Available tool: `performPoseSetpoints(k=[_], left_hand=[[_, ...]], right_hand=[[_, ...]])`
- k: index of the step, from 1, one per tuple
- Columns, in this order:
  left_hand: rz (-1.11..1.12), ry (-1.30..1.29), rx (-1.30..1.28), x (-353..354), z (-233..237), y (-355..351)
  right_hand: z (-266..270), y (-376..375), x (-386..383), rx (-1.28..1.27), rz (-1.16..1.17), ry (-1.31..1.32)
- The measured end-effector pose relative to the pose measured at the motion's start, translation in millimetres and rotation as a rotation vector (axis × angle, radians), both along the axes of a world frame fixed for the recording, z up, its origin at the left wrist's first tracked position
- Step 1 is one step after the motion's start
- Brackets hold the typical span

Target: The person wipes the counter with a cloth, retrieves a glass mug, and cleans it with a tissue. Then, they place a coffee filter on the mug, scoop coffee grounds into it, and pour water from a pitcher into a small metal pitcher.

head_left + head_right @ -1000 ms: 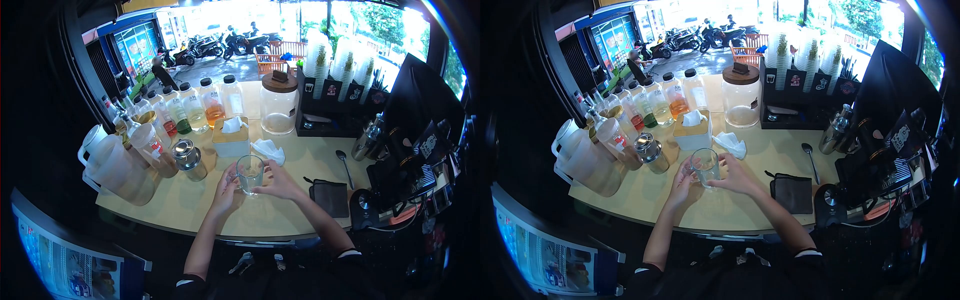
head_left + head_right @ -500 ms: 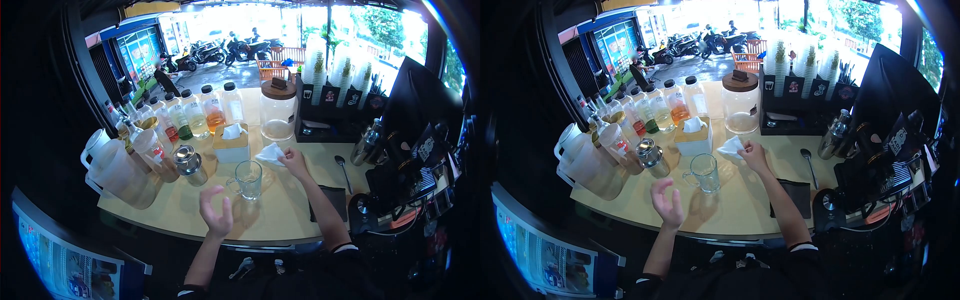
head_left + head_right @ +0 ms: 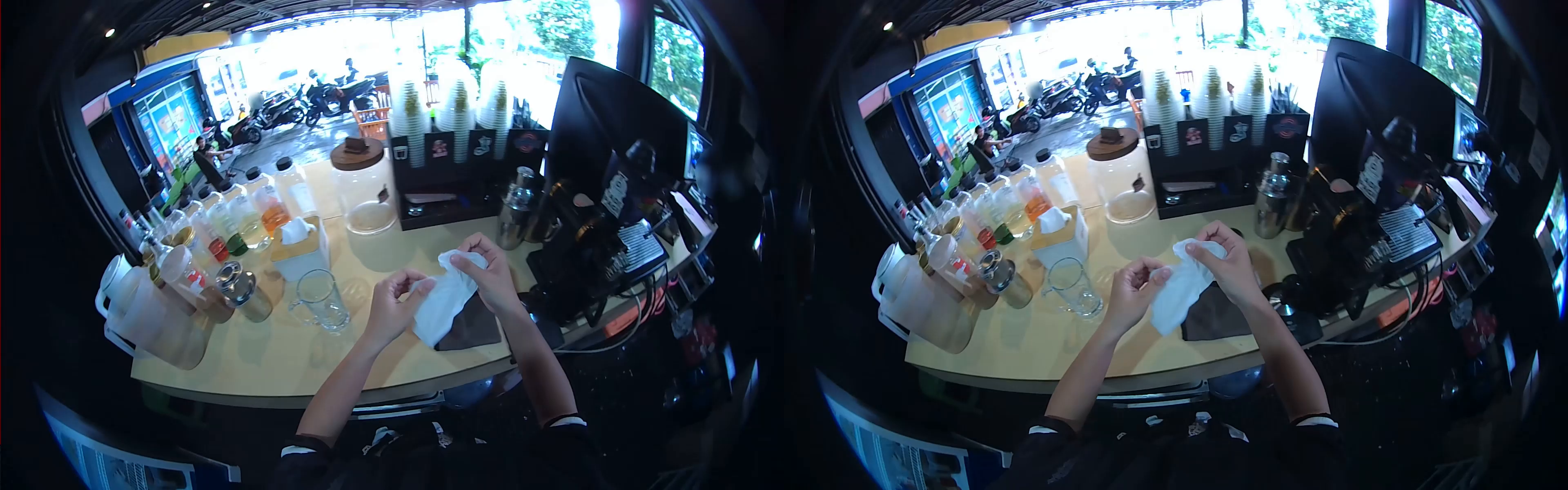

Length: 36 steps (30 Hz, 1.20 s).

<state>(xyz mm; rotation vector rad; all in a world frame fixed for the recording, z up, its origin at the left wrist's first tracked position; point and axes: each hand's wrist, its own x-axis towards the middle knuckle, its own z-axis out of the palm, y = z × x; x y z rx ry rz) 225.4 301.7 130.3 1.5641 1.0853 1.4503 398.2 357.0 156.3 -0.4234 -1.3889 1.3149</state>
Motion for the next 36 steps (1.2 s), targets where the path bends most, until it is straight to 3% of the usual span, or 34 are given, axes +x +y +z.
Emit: performPoseSetpoints(k=[9, 11, 12, 13, 14, 15, 16, 17, 19, 22, 23, 25, 27, 29, 31, 32, 34, 36], left_hand=[[0.12, -0.171, 0.165, 41, -3, 8], [0.197, 0.085, 0.216, 46, 10, 0], [0.2, 0.081, 0.217, 46, 14, 1], [0.144, 0.224, 0.323, 45, 17, 3], [0.086, 0.369, 0.424, 46, 20, 3], [0.09, 0.37, 0.417, 48, 24, 1], [0.088, 0.317, 0.39, 51, 29, -1], [0.088, 0.263, 0.367, 53, 32, -4], [0.075, 0.201, 0.247, 48, 30, -7], [-0.256, 0.14, -0.035, 35, 14, -11], [-0.246, 0.139, -0.034, 30, 10, -11], [-0.224, -0.114, -0.126, 21, 3, -8], [-0.223, -0.092, -0.166, 6, -2, -7], [-0.218, -0.072, -0.206, 3, -5, -6], [-0.215, -0.218, -0.055, 13, -5, -7], [-0.211, -0.219, -0.059, 17, -3, -9], [-0.137, 0.053, -0.163, 26, 3, -12], [-0.043, -0.067, -0.241, 32, 5, -11]], right_hand=[[-17, -11, 55, -0.152, -0.239, -0.057], [-14, -8, 63, 0.139, -0.422, -0.193], [-7, -9, 65, 0.498, -0.53, -0.371], [3, -17, 64, 0.499, -0.525, -0.373], [13, -27, 60, 0.508, -0.333, -0.451], [18, -33, 58, 0.513, -0.14, -0.522], [14, -31, 58, 0.335, 0.035, -0.607], [11, -31, 57, 0.335, 0.04, -0.605], [8, -27, 53, 0.066, 0.106, -0.527], [9, -21, 54, 0.057, 0.035, -0.334], [14, -22, 56, -0.019, 0.044, -0.293], [16, -21, 58, -0.064, 0.044, -0.301], [12, -17, 59, -0.022, -0.048, -0.289], [18, -17, 61, -0.025, 0.008, -0.317], [18, -17, 59, 0.013, 0.17, -0.416], [13, -10, 57, 0.051, 0.229, -0.408], [5, 0, 54, 0.029, 0.147, -0.388], [14, 1, 60, -0.156, 0.062, -0.357]])
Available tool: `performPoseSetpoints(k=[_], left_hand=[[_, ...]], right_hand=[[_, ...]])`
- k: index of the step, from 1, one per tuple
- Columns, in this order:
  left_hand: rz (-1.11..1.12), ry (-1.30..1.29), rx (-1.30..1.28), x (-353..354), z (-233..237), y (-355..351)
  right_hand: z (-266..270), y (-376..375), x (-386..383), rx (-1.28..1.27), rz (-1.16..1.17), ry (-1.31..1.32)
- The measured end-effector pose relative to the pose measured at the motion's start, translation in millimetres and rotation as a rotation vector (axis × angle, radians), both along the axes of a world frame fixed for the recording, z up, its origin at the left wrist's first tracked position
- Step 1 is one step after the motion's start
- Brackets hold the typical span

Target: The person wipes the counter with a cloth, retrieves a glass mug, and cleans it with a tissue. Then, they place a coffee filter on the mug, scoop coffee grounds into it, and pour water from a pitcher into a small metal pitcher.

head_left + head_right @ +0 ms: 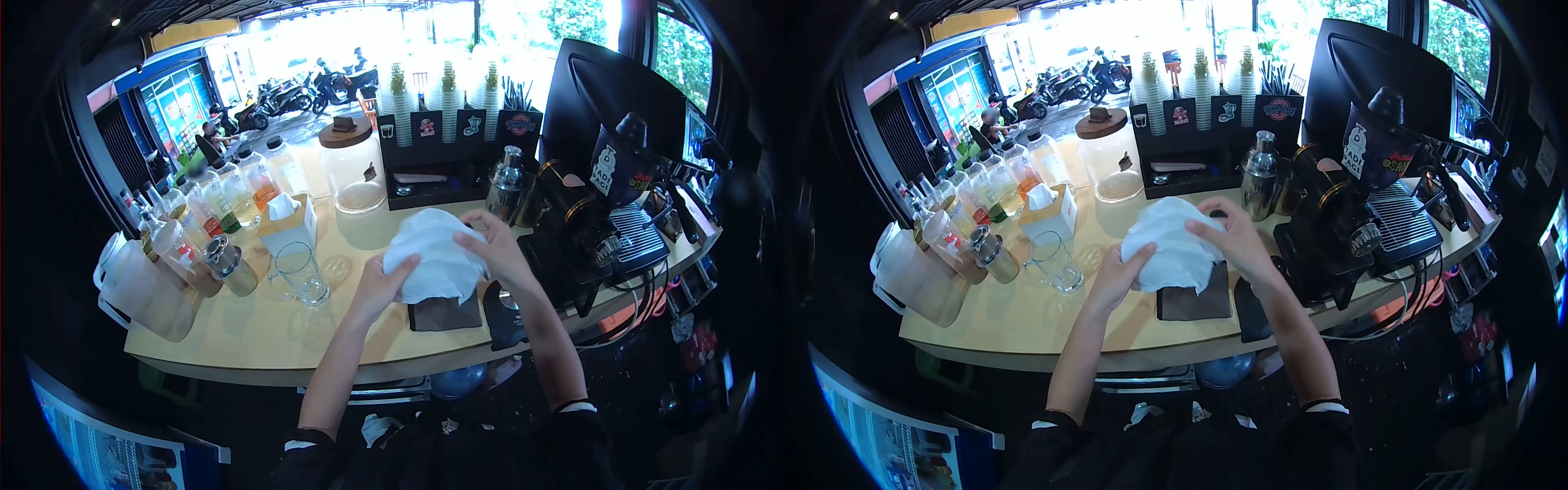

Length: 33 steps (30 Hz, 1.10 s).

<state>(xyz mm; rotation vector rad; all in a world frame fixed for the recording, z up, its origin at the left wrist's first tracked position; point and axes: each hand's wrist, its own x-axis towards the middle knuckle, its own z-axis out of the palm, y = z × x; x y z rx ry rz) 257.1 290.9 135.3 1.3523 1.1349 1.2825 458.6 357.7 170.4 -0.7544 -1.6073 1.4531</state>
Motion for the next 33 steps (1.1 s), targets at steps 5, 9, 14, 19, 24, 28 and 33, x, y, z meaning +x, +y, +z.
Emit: performPoseSetpoints(k=[5, 9, 14, 19, 24, 28, 33], left_hand=[[0.196, -0.159, 0.113, 0, -33, 18], [0.215, -0.188, 0.07, 2, -30, 15], [0.306, -0.19, 0.328, 10, -18, 11], [0.288, 0.214, 0.394, -9, -14, 12], [0.227, 0.617, 0.22, -18, 6, 9], [0.283, 0.614, 0.428, -16, -6, 19], [0.249, 0.368, 0.582, -1, 8, 21]], right_hand=[[-32, 11, 13, -0.298, 0.07, 0.165], [-34, 3, 8, -0.027, 0.01, 0.226], [-34, 9, 13, 0.053, -0.051, 0.115], [-23, 10, 17, 0.202, -0.143, -0.192], [-27, 19, 16, 0.625, -0.277, -0.372], [-39, 31, 9, 0.122, -0.043, 0.198], [-8, 12, 8, 0.046, 0.13, 0.126]])
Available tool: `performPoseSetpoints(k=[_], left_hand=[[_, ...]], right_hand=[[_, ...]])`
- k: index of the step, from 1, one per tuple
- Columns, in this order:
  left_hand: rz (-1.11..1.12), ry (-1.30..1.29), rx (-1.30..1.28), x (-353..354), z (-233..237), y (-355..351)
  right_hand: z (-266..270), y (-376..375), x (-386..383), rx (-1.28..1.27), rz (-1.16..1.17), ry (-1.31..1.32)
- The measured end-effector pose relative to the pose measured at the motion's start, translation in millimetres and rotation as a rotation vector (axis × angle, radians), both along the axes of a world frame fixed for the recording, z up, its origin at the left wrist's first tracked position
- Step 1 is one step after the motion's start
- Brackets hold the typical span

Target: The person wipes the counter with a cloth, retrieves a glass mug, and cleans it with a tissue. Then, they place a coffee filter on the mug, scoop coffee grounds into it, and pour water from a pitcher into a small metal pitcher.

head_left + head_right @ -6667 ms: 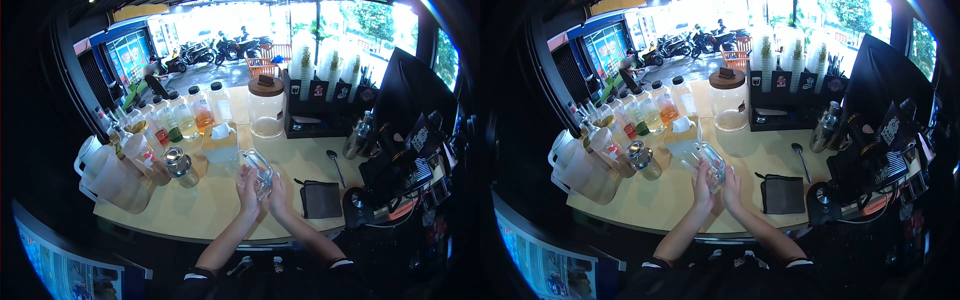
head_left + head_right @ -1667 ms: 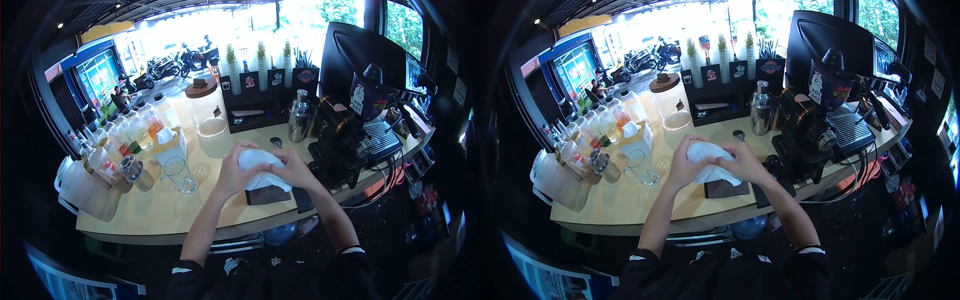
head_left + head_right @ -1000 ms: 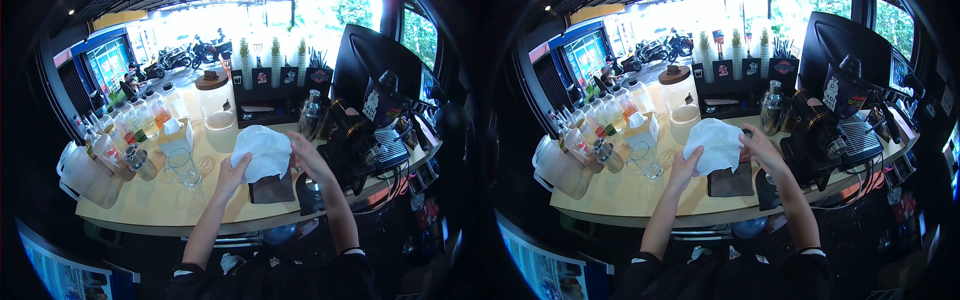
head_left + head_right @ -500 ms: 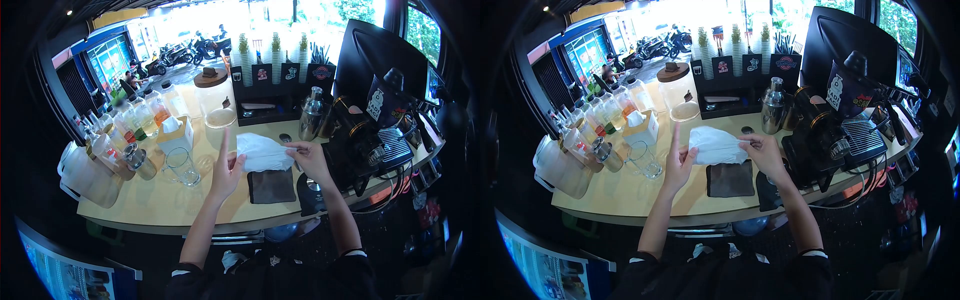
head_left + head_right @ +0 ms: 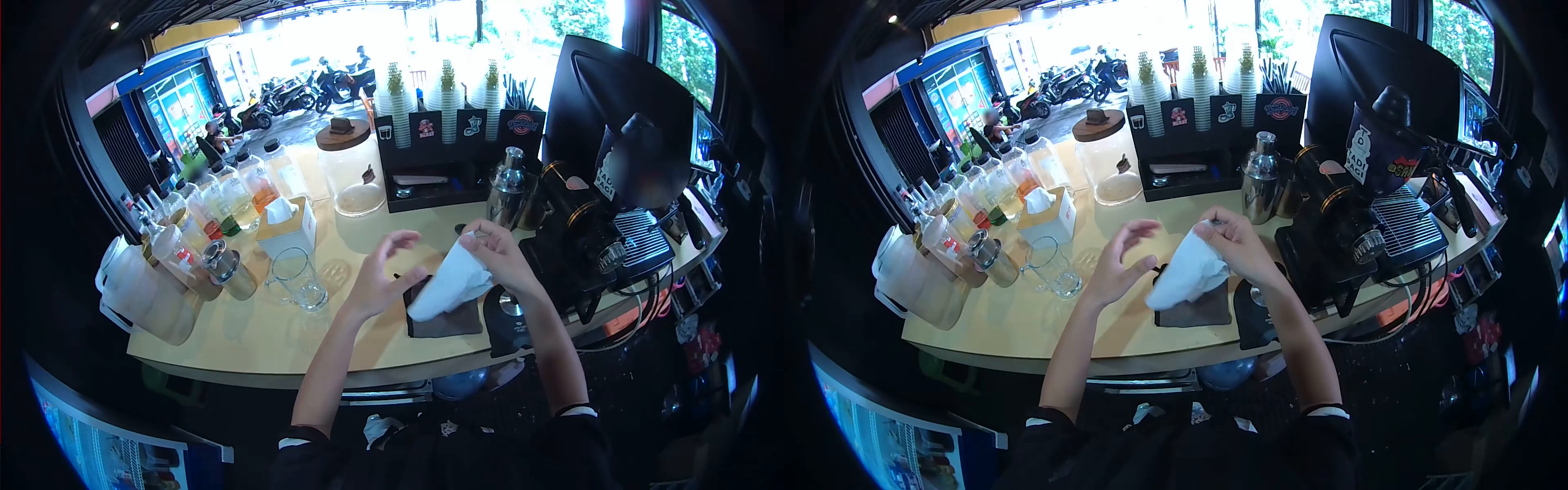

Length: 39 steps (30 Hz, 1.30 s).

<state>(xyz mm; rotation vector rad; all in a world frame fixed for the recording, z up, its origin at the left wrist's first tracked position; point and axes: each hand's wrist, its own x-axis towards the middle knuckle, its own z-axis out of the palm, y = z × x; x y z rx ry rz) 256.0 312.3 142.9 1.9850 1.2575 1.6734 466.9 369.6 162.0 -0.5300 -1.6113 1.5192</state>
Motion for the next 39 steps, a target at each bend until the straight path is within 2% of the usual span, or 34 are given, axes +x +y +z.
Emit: performPoseSetpoints(k=[2, 3, 4, 6, 7, 8, 9, 10, 11, 12, 14, 15, 17, 20, 21, 23, 26, 27, 28, 29, 30, 31, 32, 33, 34, 35, 36, 38, 39], left_hand=[[-0.529, -0.146, -0.422, 0, 3, 2], [-0.557, -0.188, -0.445, 10, 5, 0], [-0.557, -0.187, -0.443, 11, 1, 2], [-0.405, -0.064, -0.611, 13, -11, 9], [-0.397, -0.233, -0.487, 21, -15, 9], [-0.399, -0.23, -0.485, 19, -16, 10], [-0.344, -0.334, -0.437, 17, -17, 11], [-0.287, -0.438, -0.388, 16, -16, 11], [-0.234, -0.447, -0.341, 17, -16, 9], [-0.233, -0.446, -0.337, 17, -15, 10], [-0.248, -0.464, -0.259, 22, -18, 10], [-0.251, -0.464, -0.26, 26, -22, 12], [-0.155, -0.421, -0.106, 31, -31, 17], [-0.089, -0.412, -0.158, 24, -33, 14], [-0.089, -0.411, -0.159, 19, -34, 13], [-0.297, -0.516, -0.326, 9, -36, 12], [-0.402, -0.61, -0.343, 3, -43, 14], [-0.398, -0.612, -0.341, 0, -41, 13], [-0.463, -0.766, -0.424, -3, -39, 12], [-0.528, -0.921, -0.509, -5, -37, 11], [-0.527, -0.921, -0.51, -4, -37, 9], [-0.553, -0.856, -0.638, -3, -37, 7], [-0.579, -0.788, -0.763, -2, -38, 5], [-0.574, -0.635, -0.768, -2, -40, 7], [-0.575, -0.634, -0.767, -2, -43, 6], [-0.488, -0.491, -0.718, 0, -46, 5], [-0.401, -0.348, -0.667, 2, -44, 3], [-0.394, -0.369, -0.644, 1, -46, 2], [-0.384, -0.39, -0.623, 1, -46, 1]], right_hand=[[1, 4, -5, 0.064, 0.071, -0.071], [1, 6, -6, 0.065, 0.071, -0.071], [0, 9, -7, 0.103, 0.099, -0.148], [0, 16, -5, 0.143, 0.123, -0.223], [0, 21, -2, 0.245, -0.022, -0.237], [1, 24, 2, 0.345, -0.166, -0.249], [1, 25, 7, 0.345, -0.169, -0.248], [1, 26, 13, 0.215, -0.296, -0.153], [2, 26, 14, 0.085, -0.418, -0.055], [-2, 24, 9, 0.089, -0.417, -0.054], [-20, 8, -7, -0.069, -0.319, 0.021], [-26, 0, -13, -0.069, -0.323, 0.021], [-35, -11, -21, -0.117, -0.033, -0.033], [-48, -8, -22, -0.194, 0.089, 0.067], [-48, -7, -22, -0.26, 0.083, 0.17], [-47, -6, -17, -0.294, 0.094, 0.193], [-48, -6, -16, -0.342, 0.09, 0.203], [-48, -3, -13, -0.206, 0.132, 0.2], [-48, -2, -13, -0.071, 0.172, 0.198], [-46, -2, -13, -0.072, 0.174, 0.197], [-43, -4, -13, 0.061, 0.105, 0.112], [-42, -5, -13, 0.193, 0.035, 0.026], [-44, -4, -15, 0.193, 0.035, 0.026], [-48, -2, -17, 0.261, 0.008, -0.025], [-51, -2, -18, 0.329, -0.019, -0.076], [-52, -2, -17, 0.33, -0.02, -0.076], [-52, -3, -17, 0.269, -0.028, 0.007], [-46, -5, -13, 0.209, -0.037, 0.089], [-38, -9, -9, -0.067, 0.037, 0.171]])
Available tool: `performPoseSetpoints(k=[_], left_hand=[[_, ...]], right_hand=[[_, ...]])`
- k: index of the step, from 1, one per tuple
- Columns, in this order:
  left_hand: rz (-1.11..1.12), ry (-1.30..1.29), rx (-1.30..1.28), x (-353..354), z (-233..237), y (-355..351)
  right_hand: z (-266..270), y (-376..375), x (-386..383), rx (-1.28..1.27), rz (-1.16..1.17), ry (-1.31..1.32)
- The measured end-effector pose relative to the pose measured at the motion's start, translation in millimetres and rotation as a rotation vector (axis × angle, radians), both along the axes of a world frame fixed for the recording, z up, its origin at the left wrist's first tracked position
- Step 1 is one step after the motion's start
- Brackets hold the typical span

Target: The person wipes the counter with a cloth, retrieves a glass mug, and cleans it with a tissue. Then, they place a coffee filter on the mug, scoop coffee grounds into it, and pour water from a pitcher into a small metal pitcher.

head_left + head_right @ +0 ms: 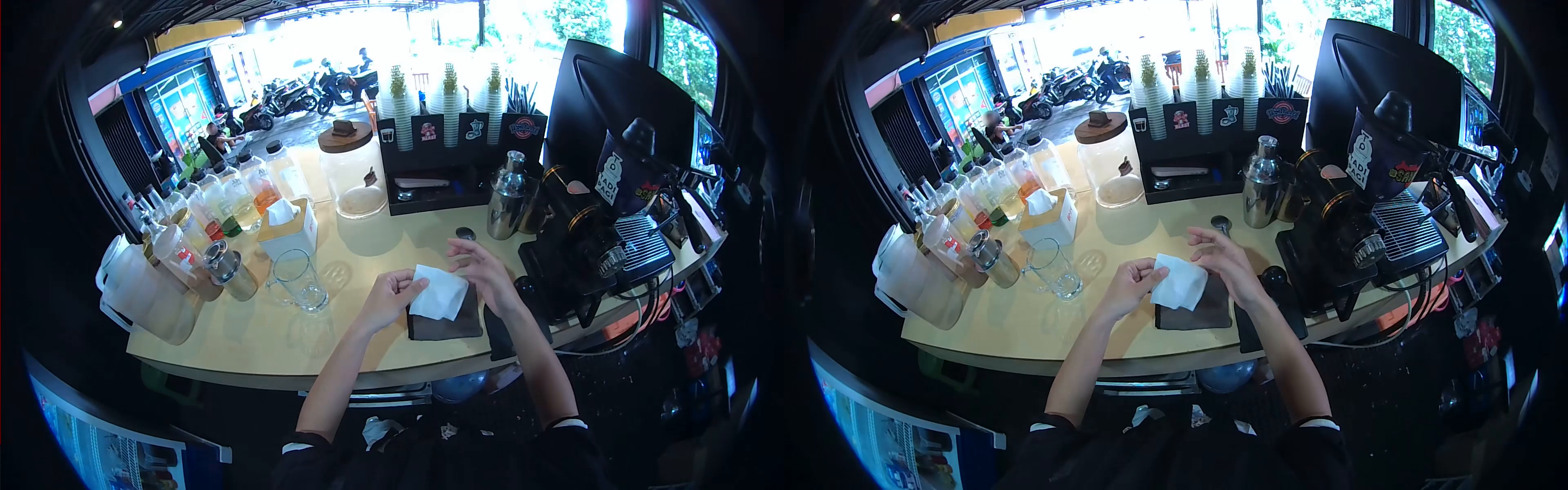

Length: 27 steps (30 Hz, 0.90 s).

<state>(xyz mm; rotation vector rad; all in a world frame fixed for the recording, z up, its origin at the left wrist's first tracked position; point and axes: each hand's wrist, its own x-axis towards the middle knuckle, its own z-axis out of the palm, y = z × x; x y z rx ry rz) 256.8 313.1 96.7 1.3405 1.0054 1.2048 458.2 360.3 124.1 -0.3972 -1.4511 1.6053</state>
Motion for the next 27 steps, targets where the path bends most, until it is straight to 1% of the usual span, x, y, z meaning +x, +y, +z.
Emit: performPoseSetpoints(k=[1, 2, 3, 4, 5, 6, 7, 9, 10, 12, 13, 14, 15, 16, 17, 18, 19, 20, 21, 22, 23, 24, 25, 26, 27], left_hand=[[0.001, 0.0, -0.001, 1, 0, -1], [0.022, 0.026, 0.021, 4, 0, -2], [0.043, 0.053, 0.042, 5, 0, -3], [0.043, 0.053, 0.042, 1, -6, 1], [0.128, 0.068, 0.089, -6, -17, 8], [0.217, 0.081, 0.137, -11, -22, 11], [0.224, 0.08, 0.137, -14, -21, 9], [0.384, -0.019, 0.141, -21, -20, 3], [0.387, 0.003, 0.123, -26, -22, 1], [0.388, 0.028, 0.106, -30, -26, -7], [0.383, 0.051, 0.089, -31, -26, -13], [0.396, 0.053, 0.092, -33, -27, -19], [0.392, 0.097, 0.082, -36, -28, -25], [0.392, 0.141, 0.07, -40, -29, -32], [0.416, 0.14, 0.069, -43, -29, -40], [0.448, 0.179, 0.095, -46, -29, -48], [0.484, 0.22, 0.122, -50, -27, -57], [0.521, 0.218, 0.121, -54, -24, -66], [0.602, 0.223, 0.205, -57, -21, -75], [0.675, 0.23, 0.286, -59, -20, -82], [0.694, 0.232, 0.282, -64, -19, -86], [0.833, 0.232, 0.392, -70, -18, -91], [0.966, 0.235, 0.506, -78, -15, -94], [1.035, 0.195, 0.519, -85, -16, -97], [1.043, 0.202, 0.518, -90, -14, -97]], right_hand=[[4, -2, 2, -0.272, 0.095, 0.078], [-7, 3, 0, -0.284, 0.054, -0.063], [-20, 8, -3, -0.285, 0.054, -0.063], [-32, 12, -5, -0.149, 0.028, -0.211], [-41, 17, -7, -0.011, 0.001, -0.358], [-42, 23, -10, -0.009, 0.005, -0.359], [-39, 33, -14, -0.027, -0.082, -0.333], [-33, 55, -24, -0.066, -0.252, -0.276], [-32, 70, -31, -0.066, -0.244, -0.276], [-37, 100, -46, -0.062, -0.427, -0.538], [-51, 116, -52, -0.058, -0.417, -0.534], [-68, 135, -56, 0.045, -0.481, -0.69], [-66, 138, -63, 0.15, -0.543, -0.843], [-69, 135, -68, 0.159, -0.526, -0.839], [-74, 127, -70, 0.385, -0.708, -1.066], [-68, 113, -75, 0.633, -0.889, -1.276], [-56, 100, -82, 0.662, -0.862, -1.263], [-42, 84, -87, 0.774, -0.889, -1.18], [-32, 75, -94, 0.878, -0.918, -1.093], [-28, 68, -104, 0.891, -0.897, -1.082], [-25, 61, -116, 0.904, -0.719, -0.898], [-22, 53, -127, 0.904, -0.547, -0.714], [-19, 42, -139, 0.905, -0.539, -0.705], [-16, 30, -151, 0.774, -0.297, -0.648], [-15, 20, -163, 0.639, -0.057, -0.587]])
